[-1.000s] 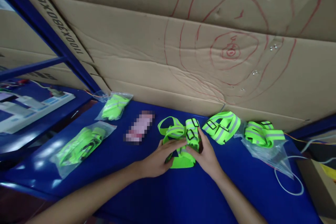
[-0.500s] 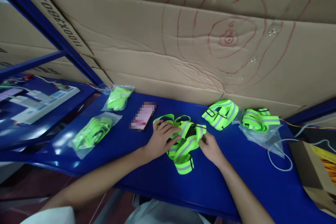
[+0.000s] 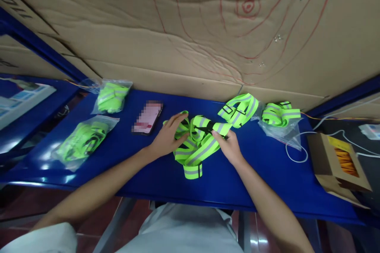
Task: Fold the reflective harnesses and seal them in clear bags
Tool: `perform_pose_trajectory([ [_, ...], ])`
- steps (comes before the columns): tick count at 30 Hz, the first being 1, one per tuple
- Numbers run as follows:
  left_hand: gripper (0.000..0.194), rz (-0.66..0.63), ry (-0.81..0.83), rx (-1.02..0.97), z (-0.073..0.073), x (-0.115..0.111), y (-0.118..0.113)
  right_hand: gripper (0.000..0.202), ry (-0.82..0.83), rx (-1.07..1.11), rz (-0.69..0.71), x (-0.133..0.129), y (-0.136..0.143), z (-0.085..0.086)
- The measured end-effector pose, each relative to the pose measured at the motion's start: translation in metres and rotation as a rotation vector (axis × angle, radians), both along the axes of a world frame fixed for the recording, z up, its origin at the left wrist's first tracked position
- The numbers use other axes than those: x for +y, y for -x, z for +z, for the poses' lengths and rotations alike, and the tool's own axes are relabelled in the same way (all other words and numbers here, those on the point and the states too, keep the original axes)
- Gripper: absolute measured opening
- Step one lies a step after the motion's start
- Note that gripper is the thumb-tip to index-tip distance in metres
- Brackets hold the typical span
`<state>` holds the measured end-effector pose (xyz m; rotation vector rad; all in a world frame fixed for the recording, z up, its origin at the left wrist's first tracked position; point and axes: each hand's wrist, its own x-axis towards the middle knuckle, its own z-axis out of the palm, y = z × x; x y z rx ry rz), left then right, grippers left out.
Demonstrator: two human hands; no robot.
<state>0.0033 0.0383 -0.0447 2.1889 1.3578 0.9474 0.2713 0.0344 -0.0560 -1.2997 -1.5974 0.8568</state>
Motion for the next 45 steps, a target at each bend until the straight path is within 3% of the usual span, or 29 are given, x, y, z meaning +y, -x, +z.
perform_pose_trajectory([
  [3, 0.037, -0.138, 0.070, -0.074, 0.004, -0.004, -0.001, 0.053, 0.063, 0.038, 0.035, 0.000, 0.004, -0.001],
  [6, 0.034, -0.084, 0.021, -0.160, 0.004, -0.016, -0.005, 0.057, 0.091, 0.019, 0.070, -0.004, 0.009, 0.004],
  [9, 0.038, -0.037, -0.128, -0.186, 0.003, -0.026, -0.007, 0.057, 0.098, -0.023, 0.098, -0.010, 0.013, 0.008],
  [13, 0.039, -0.181, -0.396, 0.039, 0.001, -0.030, -0.010, 0.051, 0.090, -0.101, 0.220, -0.019, 0.016, 0.011],
  [19, 0.040, -0.204, -0.212, 0.009, -0.002, -0.030, -0.018, 0.056, 0.046, -0.228, 0.331, -0.026, 0.020, 0.013],
  [24, 0.032, -0.187, -0.206, -0.038, 0.004, -0.028, -0.016, 0.042, -0.019, -0.256, 0.245, -0.035, 0.024, 0.018],
  [28, 0.029, -0.132, -0.254, 0.052, 0.002, -0.028, -0.015, 0.058, -0.084, -0.269, 0.151, -0.044, 0.025, 0.018],
  [33, 0.030, -0.198, -0.339, 0.137, -0.003, -0.028, -0.010, 0.033, -0.281, -0.367, 0.192, -0.044, 0.024, 0.012],
  [39, 0.029, -0.258, -0.585, 0.253, 0.003, -0.029, -0.005, 0.024, -0.315, -0.359, 0.157, -0.045, 0.028, 0.015],
  [45, 0.018, -0.159, -0.506, 0.253, 0.003, -0.026, -0.012, 0.006, -0.316, -0.285, 0.117, -0.041, 0.030, 0.027],
])
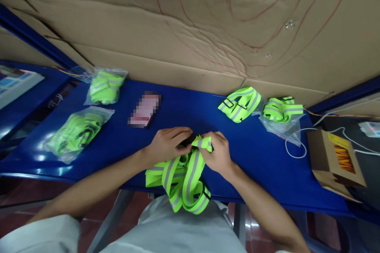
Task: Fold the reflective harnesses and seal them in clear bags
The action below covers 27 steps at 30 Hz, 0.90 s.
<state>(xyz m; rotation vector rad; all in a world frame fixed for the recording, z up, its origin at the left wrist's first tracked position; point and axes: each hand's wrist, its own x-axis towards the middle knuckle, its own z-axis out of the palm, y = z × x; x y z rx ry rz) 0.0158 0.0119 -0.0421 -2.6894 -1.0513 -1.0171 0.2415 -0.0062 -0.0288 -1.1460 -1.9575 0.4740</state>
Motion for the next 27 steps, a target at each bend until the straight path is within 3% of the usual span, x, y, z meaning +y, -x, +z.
perform_pose_trajectory([
  [8, 0.019, 0.061, 0.140, 0.064, 0.001, -0.001, -0.004, 0.015, 0.089, 0.075, -0.058, 0.004, -0.004, -0.005],
  [14, 0.075, 0.025, 0.402, 0.047, 0.001, 0.005, 0.001, 0.024, 0.115, 0.160, -0.161, 0.024, -0.020, -0.009],
  [16, 0.067, 0.029, 0.495, 0.002, -0.001, 0.008, 0.003, 0.048, 0.030, 0.102, -0.114, 0.031, -0.025, -0.008],
  [18, 0.046, 0.025, 0.557, -0.044, -0.002, 0.010, 0.005, 0.059, -0.103, -0.106, -0.024, 0.033, -0.028, -0.006],
  [22, 0.028, -0.028, 0.706, -0.151, 0.000, 0.018, 0.009, 0.057, -0.244, -0.571, 0.143, 0.026, -0.027, 0.003],
  [27, 0.030, -0.060, 0.809, -0.267, 0.004, 0.028, 0.012, 0.044, -0.242, -0.732, 0.067, 0.019, -0.025, 0.008],
])
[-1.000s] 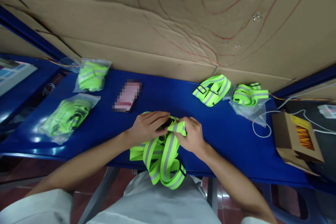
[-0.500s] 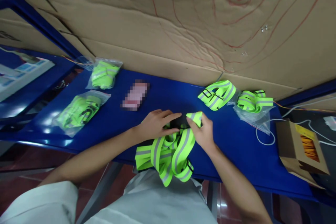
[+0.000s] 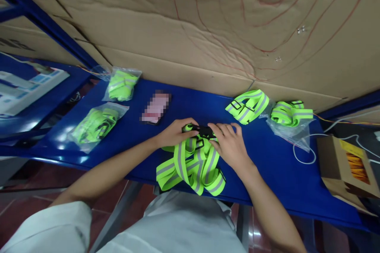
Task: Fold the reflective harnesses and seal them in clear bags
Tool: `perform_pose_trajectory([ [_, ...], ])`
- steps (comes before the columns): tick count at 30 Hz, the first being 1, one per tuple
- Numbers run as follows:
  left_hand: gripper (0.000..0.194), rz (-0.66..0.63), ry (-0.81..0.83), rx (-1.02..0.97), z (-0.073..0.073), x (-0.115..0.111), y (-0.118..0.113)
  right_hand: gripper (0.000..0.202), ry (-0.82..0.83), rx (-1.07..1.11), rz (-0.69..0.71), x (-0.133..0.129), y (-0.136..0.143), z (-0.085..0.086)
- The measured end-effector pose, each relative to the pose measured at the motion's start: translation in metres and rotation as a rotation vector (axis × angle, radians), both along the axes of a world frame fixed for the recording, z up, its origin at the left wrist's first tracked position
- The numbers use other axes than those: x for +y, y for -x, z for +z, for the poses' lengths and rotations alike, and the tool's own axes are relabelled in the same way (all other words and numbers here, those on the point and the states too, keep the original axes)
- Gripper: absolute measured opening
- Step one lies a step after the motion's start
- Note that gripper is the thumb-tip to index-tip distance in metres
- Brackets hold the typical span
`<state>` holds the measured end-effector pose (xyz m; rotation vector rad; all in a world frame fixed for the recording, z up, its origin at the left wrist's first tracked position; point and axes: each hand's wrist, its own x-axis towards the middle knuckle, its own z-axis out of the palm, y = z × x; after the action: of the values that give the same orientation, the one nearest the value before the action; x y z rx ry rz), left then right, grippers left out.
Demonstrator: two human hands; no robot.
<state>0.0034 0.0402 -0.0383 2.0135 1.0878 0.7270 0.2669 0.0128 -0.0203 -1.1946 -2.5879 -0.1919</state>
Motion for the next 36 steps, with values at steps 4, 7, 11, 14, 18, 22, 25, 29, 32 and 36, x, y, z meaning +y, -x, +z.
perform_pose_trajectory([
  [4, 0.035, 0.067, -0.014, -0.018, -0.004, 0.006, 0.003, 0.042, -0.109, -0.015, -0.156, 0.006, -0.011, 0.000],
  [7, 0.034, 0.108, -0.072, 0.038, -0.007, 0.009, 0.005, 0.047, -0.087, -0.008, -0.256, 0.012, -0.018, -0.003],
  [11, 0.047, 0.151, -0.209, 0.215, -0.005, 0.003, 0.005, 0.060, 0.002, -0.071, -0.301, 0.014, -0.017, -0.010],
  [14, 0.057, 0.109, -0.287, 0.338, 0.000, -0.005, 0.003, 0.062, -0.024, -0.105, -0.343, 0.013, -0.017, -0.014],
  [18, 0.057, -0.011, -0.325, 0.430, 0.003, -0.015, -0.005, 0.072, 0.010, -0.122, -0.379, 0.013, -0.018, -0.017],
  [22, 0.049, -0.046, -0.342, 0.460, 0.001, -0.017, -0.009, 0.068, 0.108, -0.018, -0.328, 0.014, -0.013, -0.017],
  [25, 0.046, -0.095, -0.335, 0.463, -0.001, -0.017, -0.008, 0.057, 0.213, 0.265, -0.298, 0.015, -0.010, -0.017],
  [29, 0.062, -0.102, -0.305, 0.454, -0.001, -0.017, -0.004, 0.047, 0.303, 0.542, -0.291, 0.018, -0.010, -0.018],
  [32, 0.067, -0.114, -0.275, 0.425, -0.001, -0.018, -0.003, 0.044, 0.335, 0.641, -0.285, 0.021, -0.009, -0.018],
  [36, 0.038, -0.138, -0.238, 0.311, 0.003, -0.013, -0.003, 0.045, 0.395, 0.842, -0.254, 0.025, -0.008, -0.013],
])
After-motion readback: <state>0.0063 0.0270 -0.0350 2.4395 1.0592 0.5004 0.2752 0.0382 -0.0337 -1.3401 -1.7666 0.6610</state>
